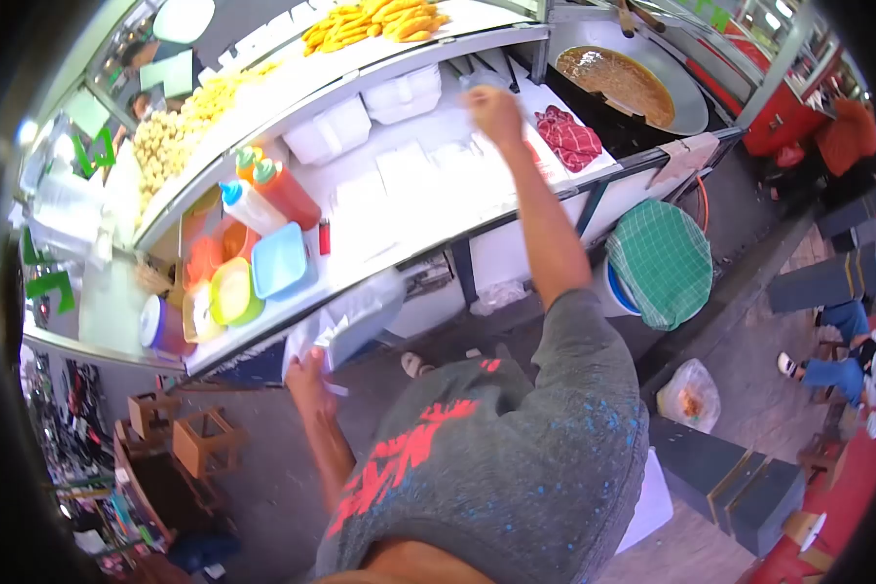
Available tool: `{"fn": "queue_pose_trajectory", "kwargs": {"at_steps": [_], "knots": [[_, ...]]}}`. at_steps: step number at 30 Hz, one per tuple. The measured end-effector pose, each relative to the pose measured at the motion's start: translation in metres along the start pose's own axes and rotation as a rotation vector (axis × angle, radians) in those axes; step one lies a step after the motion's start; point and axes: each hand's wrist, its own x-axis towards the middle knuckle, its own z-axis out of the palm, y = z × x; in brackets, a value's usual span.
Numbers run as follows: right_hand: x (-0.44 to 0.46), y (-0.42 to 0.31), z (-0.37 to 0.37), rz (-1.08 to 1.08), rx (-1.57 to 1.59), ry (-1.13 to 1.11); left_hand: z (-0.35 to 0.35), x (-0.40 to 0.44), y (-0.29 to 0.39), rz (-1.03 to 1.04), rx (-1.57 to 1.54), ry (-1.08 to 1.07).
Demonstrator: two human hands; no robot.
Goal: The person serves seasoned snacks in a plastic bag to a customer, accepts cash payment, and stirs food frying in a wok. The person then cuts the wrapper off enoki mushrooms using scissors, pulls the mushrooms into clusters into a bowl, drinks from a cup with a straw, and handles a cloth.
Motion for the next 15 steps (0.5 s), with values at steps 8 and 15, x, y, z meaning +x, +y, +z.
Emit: {"fn": "queue_pose_trajectory", "kwargs": {"at_steps": [8, 15], "knots": [[-0.010, 0.192, -0.062, 0.471, -0.601, -0.215, 0.006, 0.005, 0.007, 0.050, 0.019, -0.021], [-0.039, 0.022, -0.053, 0.153, 0.078, -0.325, 0.047, 0.025, -0.002, 0.055, 0.037, -0.059]]}}
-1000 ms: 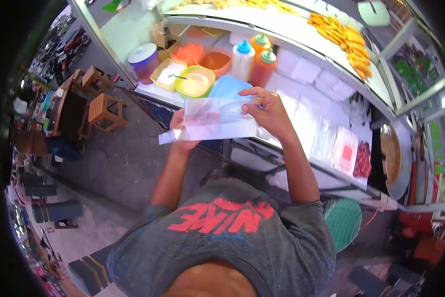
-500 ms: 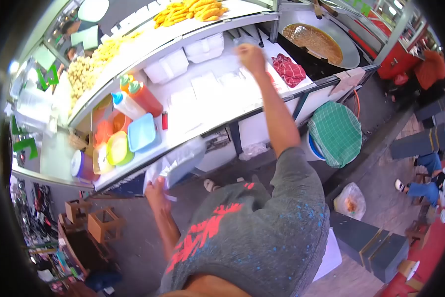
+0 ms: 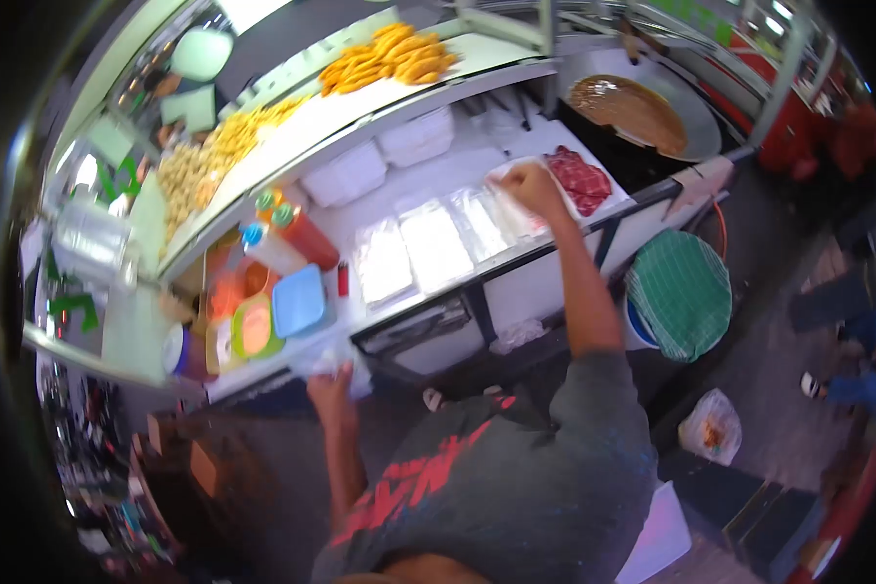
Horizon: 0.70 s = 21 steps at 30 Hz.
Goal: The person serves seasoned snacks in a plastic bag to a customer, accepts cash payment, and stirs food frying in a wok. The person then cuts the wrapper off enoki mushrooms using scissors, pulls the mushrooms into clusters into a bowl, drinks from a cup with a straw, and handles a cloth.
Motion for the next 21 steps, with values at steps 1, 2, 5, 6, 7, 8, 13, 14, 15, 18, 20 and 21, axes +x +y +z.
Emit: {"fn": "queue_pose_trajectory", "kwargs": {"at_steps": [1, 2, 5, 6, 7, 8, 13, 14, 15, 18, 20, 21], "knots": [[-0.026, -0.025, 0.038, 0.006, 0.242, -0.242, 0.016, 0.000, 0.003, 0.021, -0.032, -0.050], [-0.062, -0.067, 0.069, -0.070, 0.451, -0.478, 0.032, 0.002, 0.003, 0.081, -0.058, -0.094], [-0.132, -0.128, 0.159, -0.119, 0.838, -0.986, 0.063, 0.006, 0.004, -0.050, -0.187, -0.135], [-0.134, -0.132, 0.167, -0.189, 0.822, -1.002, 0.057, 0.014, 0.004, -0.071, -0.177, -0.094], [-0.129, -0.134, 0.173, -0.262, 0.807, -1.010, 0.051, 0.016, 0.003, -0.037, -0.242, -0.103], [-0.126, -0.136, 0.178, -0.336, 0.795, -1.011, 0.045, 0.017, 0.004, 0.000, -0.304, -0.117], [-0.112, -0.146, 0.163, -0.410, 0.811, -0.869, 0.003, 0.006, 0.025, 0.293, 0.132, -0.074], [-0.108, -0.149, 0.156, -0.280, 0.907, -0.750, -0.011, 0.007, 0.026, 0.376, 0.281, -0.014], [-0.095, -0.147, 0.149, -0.300, 0.816, -0.750, -0.017, 0.005, 0.031, 0.444, 0.355, 0.122], [-0.094, -0.162, 0.153, -0.324, 0.699, -0.935, -0.031, 0.002, 0.040, 0.358, 0.392, 0.087], [-0.102, -0.182, 0.161, -0.501, 0.557, -1.048, -0.018, 0.003, 0.053, 0.219, 0.216, -0.126], [-0.106, -0.187, 0.170, -0.543, 0.503, -1.069, -0.003, -0.006, 0.073, 0.171, 0.105, -0.176]]}}
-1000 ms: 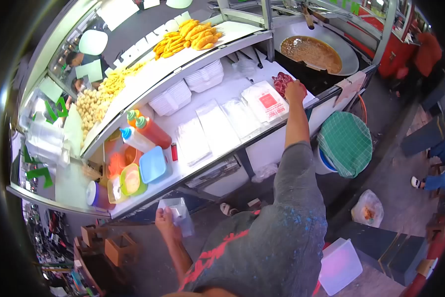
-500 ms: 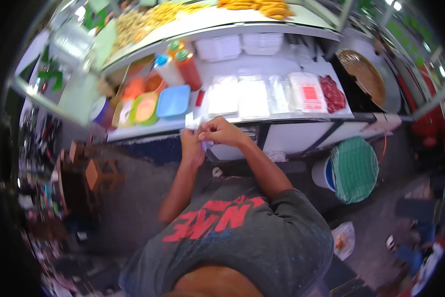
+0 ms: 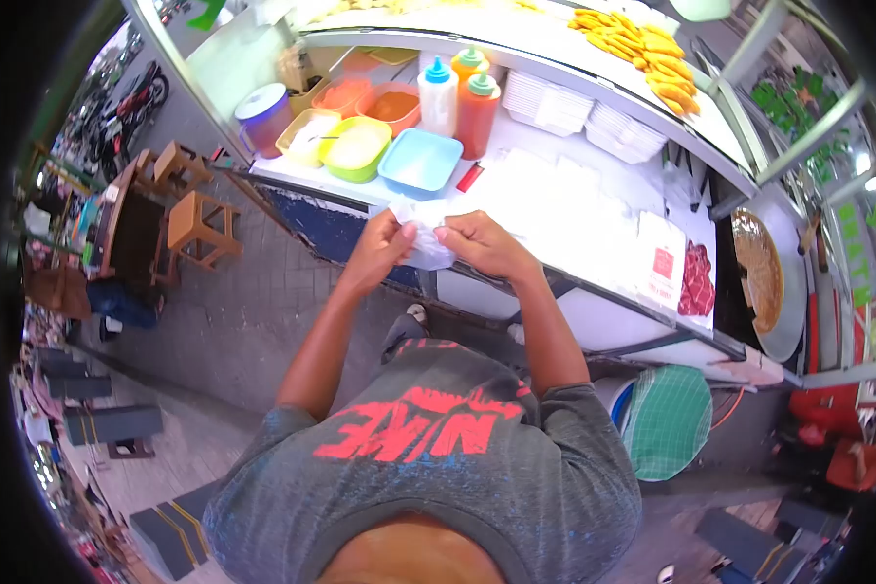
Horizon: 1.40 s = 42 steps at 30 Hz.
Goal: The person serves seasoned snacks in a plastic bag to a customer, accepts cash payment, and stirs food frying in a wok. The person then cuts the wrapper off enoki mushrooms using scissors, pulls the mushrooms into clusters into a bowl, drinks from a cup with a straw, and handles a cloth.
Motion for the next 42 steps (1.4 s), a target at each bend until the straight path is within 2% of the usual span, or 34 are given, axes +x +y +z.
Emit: {"fn": "queue_pose_trajectory", "kwargs": {"at_steps": [3, 7, 8, 9, 10, 12, 16, 18, 19, 20, 23, 24, 26, 27, 28, 29, 30, 31, 33, 35, 37, 39, 41, 42], "knots": [[0.021, -0.007, 0.010, -0.074, -0.184, -0.055, -0.006, 0.015, -0.014, 0.042, 0.201, -0.024], [0.035, -0.011, 0.011, -0.042, -0.246, 0.063, -0.028, 0.023, -0.003, 0.018, 0.172, -0.108], [0.039, -0.012, 0.009, -0.055, -0.306, 0.103, -0.035, 0.027, -0.012, 0.123, 0.268, -0.085], [0.047, -0.014, 0.008, -0.078, -0.368, 0.136, -0.036, 0.031, -0.013, 0.120, 0.209, -0.021], [0.053, -0.018, 0.011, -0.006, -0.333, 0.188, -0.040, 0.032, -0.010, 0.112, 0.157, 0.050], [0.071, -0.026, 0.023, -0.066, -0.444, 0.316, -0.046, 0.035, -0.005, 0.171, 0.055, 0.263], [0.116, -0.022, 0.039, -0.226, -0.627, 0.602, -0.075, 0.065, -0.013, 0.127, -0.229, 0.672], [0.133, -0.019, 0.032, -0.260, -0.671, 0.743, -0.112, 0.078, -0.021, 0.232, 0.049, 0.788], [0.141, -0.028, 0.021, -0.232, -0.743, 0.702, -0.129, 0.082, -0.022, 0.283, 0.190, 0.839], [0.150, -0.027, 0.015, -0.245, -0.743, 0.656, -0.139, 0.081, -0.023, 0.191, 0.409, 0.789], [0.177, -0.034, 0.003, -0.262, -0.793, 0.465, -0.132, 0.112, 0.014, 0.748, 1.087, 0.820], [0.188, -0.042, 0.000, -0.273, -0.816, 0.386, -0.133, 0.124, 0.002, 0.738, 0.958, 0.628], [0.211, -0.072, 0.005, -0.420, -1.082, 0.536, -0.137, 0.149, -0.001, 0.607, 0.741, 0.363], [0.215, -0.069, 0.004, -0.499, -1.099, 0.501, -0.135, 0.157, 0.012, 0.532, 0.677, 0.251], [0.222, -0.074, 0.005, -0.578, -1.115, 0.466, -0.133, 0.165, 0.019, 0.570, 0.521, 0.308], [0.218, -0.088, 0.008, -0.617, -1.025, 0.206, -0.131, 0.171, 0.023, 0.603, 0.363, 0.357], [0.227, -0.085, 0.005, -0.405, -1.152, 0.147, -0.134, 0.176, 0.026, 0.657, 0.148, 0.356], [0.236, -0.080, 0.002, -0.180, -1.252, 0.091, -0.145, 0.169, 0.036, 0.678, 0.229, 0.384], [0.268, -0.080, -0.028, -0.027, -1.403, 0.052, -0.159, 0.163, 0.053, 0.619, 0.339, 0.290], [0.301, -0.079, -0.048, -0.115, -1.094, -0.143, -0.177, 0.170, 0.047, 0.555, 0.545, 0.260], [0.347, -0.072, -0.076, -0.178, -0.684, -0.389, -0.193, 0.175, 0.044, 0.473, 0.530, 0.292], [0.411, -0.045, -0.108, 0.111, -0.156, -0.038, -0.205, 0.173, 0.049, 0.384, 0.245, 0.349], [0.494, 0.029, -0.159, -0.016, -0.587, 0.346, -0.218, 0.169, 0.043, 0.474, 0.394, 0.448], [0.514, 0.044, -0.167, 0.044, -0.809, 0.435, -0.222, 0.168, 0.039, 0.556, 0.467, 0.487]]}}
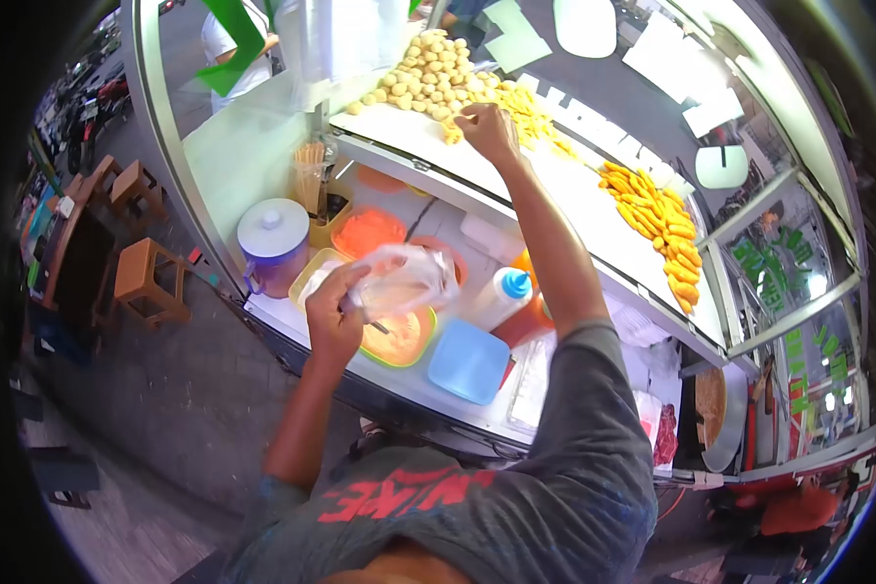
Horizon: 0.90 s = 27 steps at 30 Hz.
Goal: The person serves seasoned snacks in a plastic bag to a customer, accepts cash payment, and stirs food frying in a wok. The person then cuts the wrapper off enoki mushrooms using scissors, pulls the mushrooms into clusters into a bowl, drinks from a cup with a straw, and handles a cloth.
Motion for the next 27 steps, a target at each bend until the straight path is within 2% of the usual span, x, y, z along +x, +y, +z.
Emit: {"fn": "queue_pose_trajectory", "kwargs": {"at_steps": [1, 2, 5, 6, 9, 11, 13, 14, 15, 16, 18, 19, 20, 23, 25, 27], "knots": [[0.013, 0.006, 0.011, 0.037, -0.230, 0.075, -0.003, -0.003, -0.003, 0.088, 0.066, 0.042], [0.022, 0.012, 0.022, 0.086, -0.293, 0.051, -0.008, -0.009, -0.005, 0.083, 0.026, 0.028], [0.050, 0.021, 0.053, 0.251, -0.470, -0.042, -0.018, -0.022, 0.012, -0.245, -0.288, -0.023], [0.058, 0.029, 0.062, 0.258, -0.487, -0.034, -0.021, -0.028, 0.002, -0.096, -0.188, -0.042], [0.064, 0.024, 0.057, 0.298, -0.397, 0.119, -0.033, -0.028, 0.017, 0.011, -0.121, -0.165], [0.077, 0.041, 0.043, 0.219, -0.279, 0.194, -0.036, -0.033, 0.022, -0.016, -0.119, -0.208], [0.074, 0.026, 0.004, 0.090, -0.305, 0.239, -0.031, -0.031, 0.034, -0.025, -0.126, -0.200], [0.079, 0.033, -0.009, 0.035, -0.133, 0.196, -0.027, -0.033, 0.037, -0.041, -0.145, -0.192], [0.067, 0.019, -0.032, 0.094, 0.145, 0.103, -0.020, -0.035, 0.040, -0.057, -0.164, -0.189], [0.047, -0.007, -0.056, 0.093, 0.231, 0.121, -0.013, -0.038, 0.044, -0.073, -0.186, -0.187], [0.005, -0.049, -0.102, 0.130, 0.427, 0.012, 0.004, -0.043, 0.060, -0.239, -0.320, -0.247], [-0.020, -0.073, -0.124, 0.143, 0.446, 0.007, 0.013, -0.046, 0.067, -0.328, -0.384, -0.278], [-0.042, -0.093, -0.146, 0.151, 0.412, -0.023, 0.019, -0.045, 0.075, -0.327, -0.347, -0.375], [-0.111, -0.127, -0.190, 0.064, 0.510, -0.029, 0.054, -0.053, 0.098, -0.497, -0.654, -0.476], [-0.159, -0.140, -0.212, 0.105, 0.519, -0.076, 0.075, -0.062, 0.100, -0.566, -0.669, -0.566], [-0.208, -0.142, -0.219, 0.107, 0.597, -0.155, 0.090, -0.077, 0.100, -0.626, -0.810, -0.548]]}}
